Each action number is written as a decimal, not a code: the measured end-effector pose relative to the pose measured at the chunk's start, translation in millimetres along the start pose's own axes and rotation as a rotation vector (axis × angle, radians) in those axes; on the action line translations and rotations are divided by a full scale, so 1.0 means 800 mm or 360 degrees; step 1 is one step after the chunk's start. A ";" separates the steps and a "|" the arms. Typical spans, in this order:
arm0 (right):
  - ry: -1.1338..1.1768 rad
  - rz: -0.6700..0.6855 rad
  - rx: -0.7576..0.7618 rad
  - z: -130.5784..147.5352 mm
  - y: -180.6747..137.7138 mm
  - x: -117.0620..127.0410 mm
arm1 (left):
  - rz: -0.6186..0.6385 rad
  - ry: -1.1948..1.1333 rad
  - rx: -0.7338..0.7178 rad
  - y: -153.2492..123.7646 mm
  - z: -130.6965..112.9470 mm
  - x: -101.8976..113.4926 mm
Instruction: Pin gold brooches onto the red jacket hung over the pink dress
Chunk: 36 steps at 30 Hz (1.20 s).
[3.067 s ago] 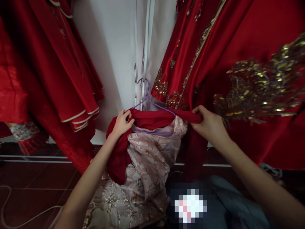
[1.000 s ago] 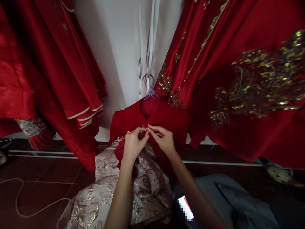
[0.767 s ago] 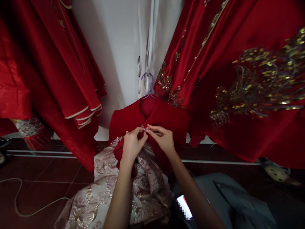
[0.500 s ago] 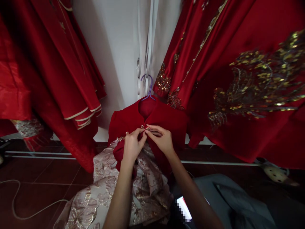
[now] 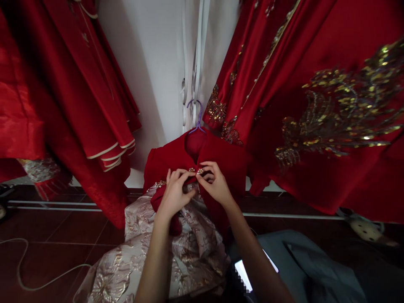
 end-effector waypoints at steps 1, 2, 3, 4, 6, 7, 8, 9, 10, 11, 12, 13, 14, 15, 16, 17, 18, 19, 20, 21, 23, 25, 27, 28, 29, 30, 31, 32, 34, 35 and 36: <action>-0.0056 0.0044 -0.0005 -0.002 -0.003 0.006 | 0.0045 0.0034 -0.0004 -0.004 0.008 0.003; -0.0117 0.0090 -0.0022 -0.004 -0.007 0.013 | 0.0080 0.0062 0.0016 -0.008 0.018 0.007; -0.0174 0.0131 -0.0056 -0.006 -0.010 0.020 | 0.0104 0.0075 0.0058 -0.013 0.029 0.011; -0.0216 0.0168 -0.0100 -0.008 -0.014 0.028 | 0.0110 0.0075 0.0115 -0.018 0.040 0.014; -0.0234 0.0220 -0.0179 -0.012 -0.022 0.045 | 0.0070 0.0055 0.0246 -0.027 0.062 0.021; -0.0210 0.0241 -0.0202 -0.012 -0.026 0.053 | 0.0057 0.0050 0.0304 -0.030 0.070 0.024; -0.0169 0.0261 -0.0213 -0.011 -0.029 0.061 | 0.0058 0.0059 0.0358 -0.032 0.076 0.026; -0.0125 0.0282 -0.0216 -0.008 -0.032 0.068 | 0.0077 0.0087 0.0409 -0.034 0.079 0.029; -0.0083 0.0305 -0.0215 -0.003 -0.035 0.074 | 0.0111 0.0131 0.0458 -0.035 0.080 0.033; -0.0042 0.0339 -0.0215 0.003 -0.038 0.080 | 0.0162 0.0177 0.0500 -0.036 0.077 0.036; 0.0003 0.0385 -0.0216 0.010 -0.040 0.086 | 0.0223 0.0212 0.0532 -0.037 0.071 0.040; 0.0055 0.0442 -0.0224 0.018 -0.043 0.089 | 0.0293 0.0226 0.0549 -0.037 0.063 0.044; 0.0120 0.0508 -0.0242 0.026 -0.046 0.092 | 0.0367 0.0214 0.0542 -0.037 0.052 0.048; 0.0203 0.0572 -0.0273 0.033 -0.048 0.092 | 0.0447 0.0179 0.0505 -0.037 0.039 0.049; 0.0303 0.0623 -0.0311 0.039 -0.050 0.090 | 0.0526 0.0128 0.0442 -0.036 0.026 0.049; 0.0416 0.0646 -0.0345 0.043 -0.051 0.087 | 0.0608 0.0062 0.0358 -0.035 0.013 0.044; 0.0532 0.0643 -0.0371 0.046 -0.052 0.082 | 0.0687 -0.0019 0.0268 -0.033 0.001 0.035; 0.0637 0.0616 -0.0383 0.047 -0.051 0.075 | 0.0760 -0.0106 0.0187 -0.031 -0.008 0.021; 0.0722 0.0572 -0.0382 0.046 -0.050 0.068 | 0.0819 -0.0193 0.0133 -0.029 -0.014 0.002; 0.0783 0.0519 -0.0372 0.043 -0.048 0.060 | 0.0851 -0.0261 0.0123 -0.027 -0.017 -0.020; 0.0829 0.0430 -0.0358 0.035 -0.044 0.046 | 0.0824 -0.0251 0.0187 -0.025 -0.015 -0.071; 0.0806 0.0371 -0.0367 0.026 -0.041 0.036 | 0.0856 -0.0235 0.0205 -0.026 -0.007 -0.115; 0.0760 0.0325 -0.0379 0.019 -0.038 0.031 | 0.0860 -0.0304 0.0182 -0.029 0.001 -0.137; 0.0733 0.0303 -0.0378 0.015 -0.037 0.029 | 0.0909 -0.0370 0.0168 -0.031 0.003 -0.136; 0.0708 0.0279 -0.0369 0.013 -0.037 0.029 | 0.0983 -0.0459 0.0154 -0.032 0.005 -0.129; 0.0686 0.0256 -0.0357 0.010 -0.036 0.028 | 0.1072 -0.0565 0.0138 -0.033 0.006 -0.117; 0.0668 0.0232 -0.0341 0.008 -0.036 0.026 | 0.1139 -0.0679 0.0106 -0.033 0.008 -0.100; 0.0650 0.0208 -0.0326 0.006 -0.035 0.023 | 0.1141 -0.0794 0.0078 -0.032 0.010 -0.081; 0.0610 0.0159 -0.0311 0.003 -0.033 0.013 | 0.0852 -0.0865 0.0105 -0.026 0.021 -0.043; 0.0584 0.0130 -0.0314 0.001 -0.031 0.006 | 0.0619 -0.0809 0.0164 -0.023 0.029 -0.028; 0.0554 0.0102 -0.0319 0.000 -0.029 -0.001 | 0.0347 -0.0707 0.0257 -0.021 0.039 -0.017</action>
Point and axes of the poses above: each hand's wrist, its own y-axis towards the middle knuckle, its own x-axis out of the back of the hand, z = x × y, the point moved 1 cm from there along y, towards the middle knuckle
